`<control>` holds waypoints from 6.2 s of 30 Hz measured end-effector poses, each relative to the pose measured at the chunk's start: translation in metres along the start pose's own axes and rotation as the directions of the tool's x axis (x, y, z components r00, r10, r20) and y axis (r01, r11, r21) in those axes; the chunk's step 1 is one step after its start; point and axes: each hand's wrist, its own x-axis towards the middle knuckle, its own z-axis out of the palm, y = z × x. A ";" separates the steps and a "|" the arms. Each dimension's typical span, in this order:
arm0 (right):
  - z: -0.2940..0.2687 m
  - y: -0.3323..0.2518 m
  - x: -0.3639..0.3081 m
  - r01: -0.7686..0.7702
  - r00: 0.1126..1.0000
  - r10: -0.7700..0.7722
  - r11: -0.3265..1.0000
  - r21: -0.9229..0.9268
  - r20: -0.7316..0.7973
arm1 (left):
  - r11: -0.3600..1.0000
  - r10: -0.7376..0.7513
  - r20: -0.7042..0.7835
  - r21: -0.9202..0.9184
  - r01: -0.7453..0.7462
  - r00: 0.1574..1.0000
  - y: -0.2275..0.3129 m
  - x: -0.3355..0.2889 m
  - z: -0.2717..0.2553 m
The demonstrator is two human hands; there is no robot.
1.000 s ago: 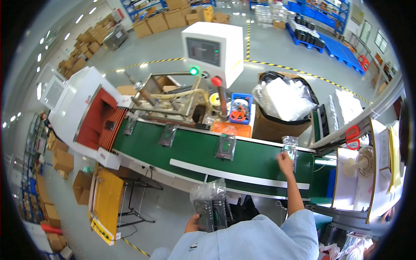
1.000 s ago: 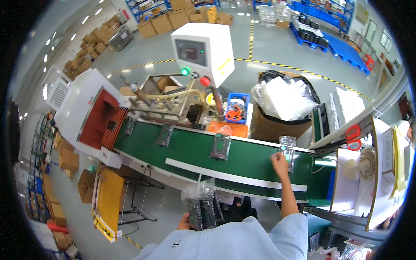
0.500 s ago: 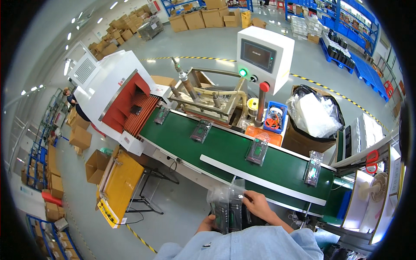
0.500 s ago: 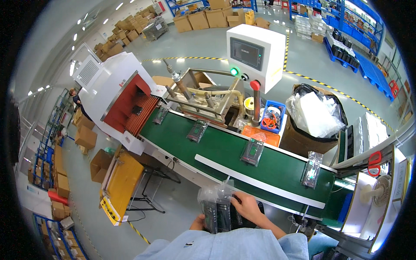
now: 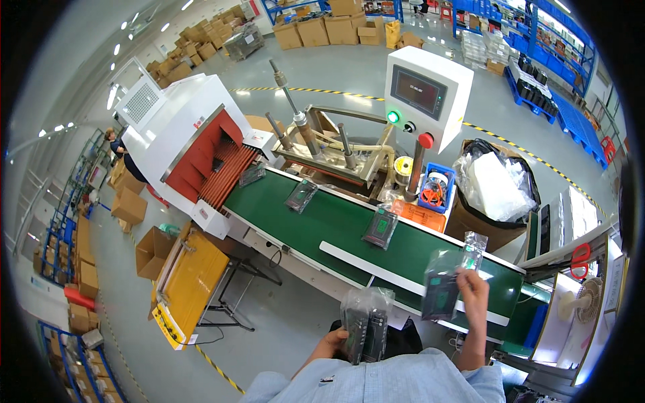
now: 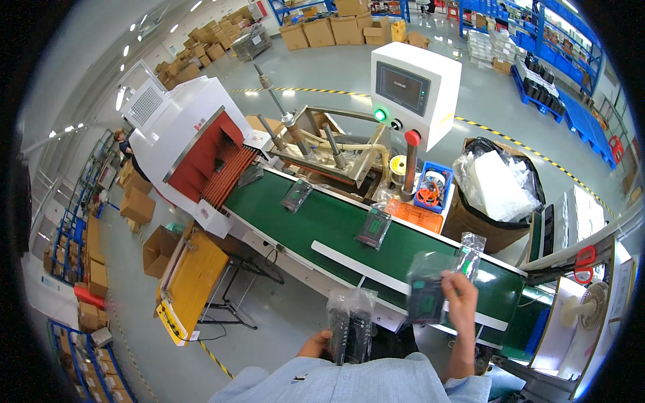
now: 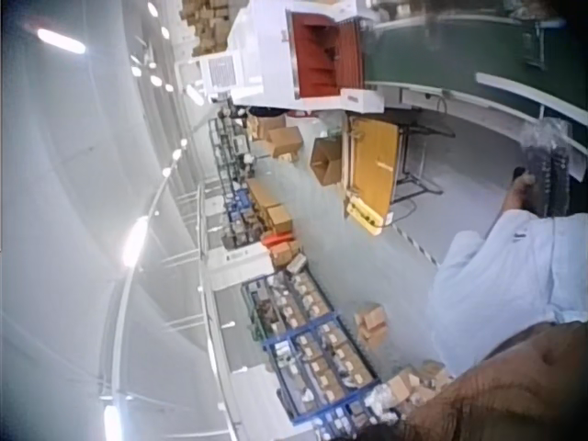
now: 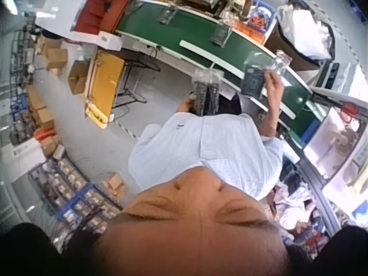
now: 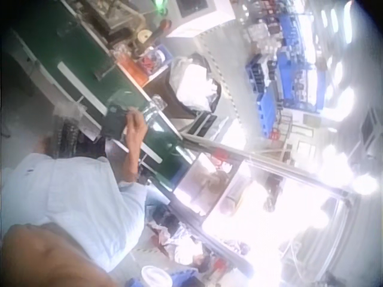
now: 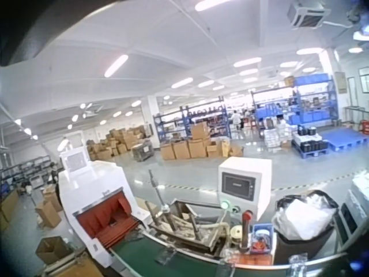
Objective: The person places small, shrink-wrapped electronic components onto a moving conveyor belt in a factory setting. They repeatedly pick up items from a stack and place them onto the belt, which transports them toward a packaging machine.
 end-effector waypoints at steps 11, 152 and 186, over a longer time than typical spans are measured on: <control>-0.189 0.211 0.048 -0.238 0.859 0.194 0.971 -0.034 -0.474 | 0.985 0.025 -0.076 0.171 -0.012 0.997 -0.002 0.000 -0.017; 0.661 -0.197 0.125 -0.051 0.868 -0.035 0.986 0.159 0.495 | 0.936 -0.117 0.745 0.304 -0.179 0.656 0.531 0.077 -0.389; 0.648 -0.196 0.073 0.072 0.974 -0.054 0.994 -0.076 0.220 | 0.882 -0.185 0.685 0.433 -0.189 0.705 0.558 0.064 -0.333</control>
